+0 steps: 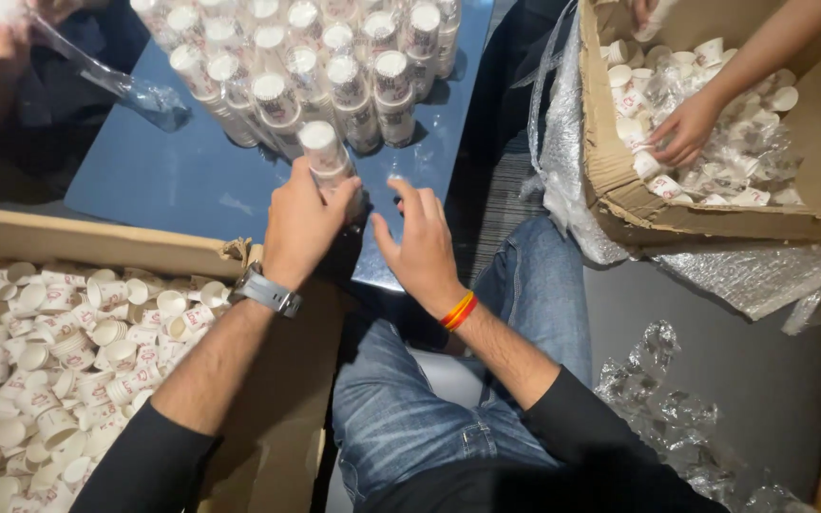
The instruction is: The recorder is sorting and stacking small paper cups from a large box onto a table.
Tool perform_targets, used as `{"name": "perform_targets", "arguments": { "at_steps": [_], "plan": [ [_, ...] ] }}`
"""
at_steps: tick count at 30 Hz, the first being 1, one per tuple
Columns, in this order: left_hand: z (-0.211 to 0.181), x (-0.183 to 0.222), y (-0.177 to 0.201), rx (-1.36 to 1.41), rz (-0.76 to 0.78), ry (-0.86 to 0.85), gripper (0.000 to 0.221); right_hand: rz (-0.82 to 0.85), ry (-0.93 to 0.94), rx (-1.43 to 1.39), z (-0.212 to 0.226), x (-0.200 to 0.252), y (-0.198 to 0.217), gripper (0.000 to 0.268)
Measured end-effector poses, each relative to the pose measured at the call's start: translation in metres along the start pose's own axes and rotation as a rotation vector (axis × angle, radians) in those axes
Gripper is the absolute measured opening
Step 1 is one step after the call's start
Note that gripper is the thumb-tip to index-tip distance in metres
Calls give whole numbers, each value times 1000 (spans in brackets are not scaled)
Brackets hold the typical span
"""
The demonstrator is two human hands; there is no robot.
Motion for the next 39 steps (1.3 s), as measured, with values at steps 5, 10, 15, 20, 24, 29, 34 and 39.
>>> {"name": "perform_targets", "arguments": {
  "at_steps": [5,10,15,20,24,29,34,39],
  "plan": [
    [1,-23,-9,120,42,99,59,6,17,8,-5,2,-2,39],
    [21,-30,-20,32,-21,64,68,23,14,-54,-6,4,-4,34],
    [41,-57,-34,-30,-106,7,69,8,26,-3,-3,2,-1,30],
    [12,-40,-21,159,95,282,74,16,5,-10,-6,1,-2,27],
    [29,-30,-18,70,-108,-8,75,25,-2,-9,-5,2,-1,27],
    [26,-33,-5,29,-259,-50,68,33,-9,-29,-5,2,-1,26],
    [7,-30,1,113,-184,56,61,23,1,1,-6,2,-2,25],
    [8,-31,-1,-4,-174,46,59,47,-13,-9,-7,3,-3,22]
  ]
}}
Point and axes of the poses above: each hand's wrist, its own x-axis away from the middle knuckle, its own y-axis out of the back of the hand, z = x × y, the point moved 6 cm from there along -x, towards the middle knuckle, and after that the axes turned 11 degrees about z, right-handed, at the moved point
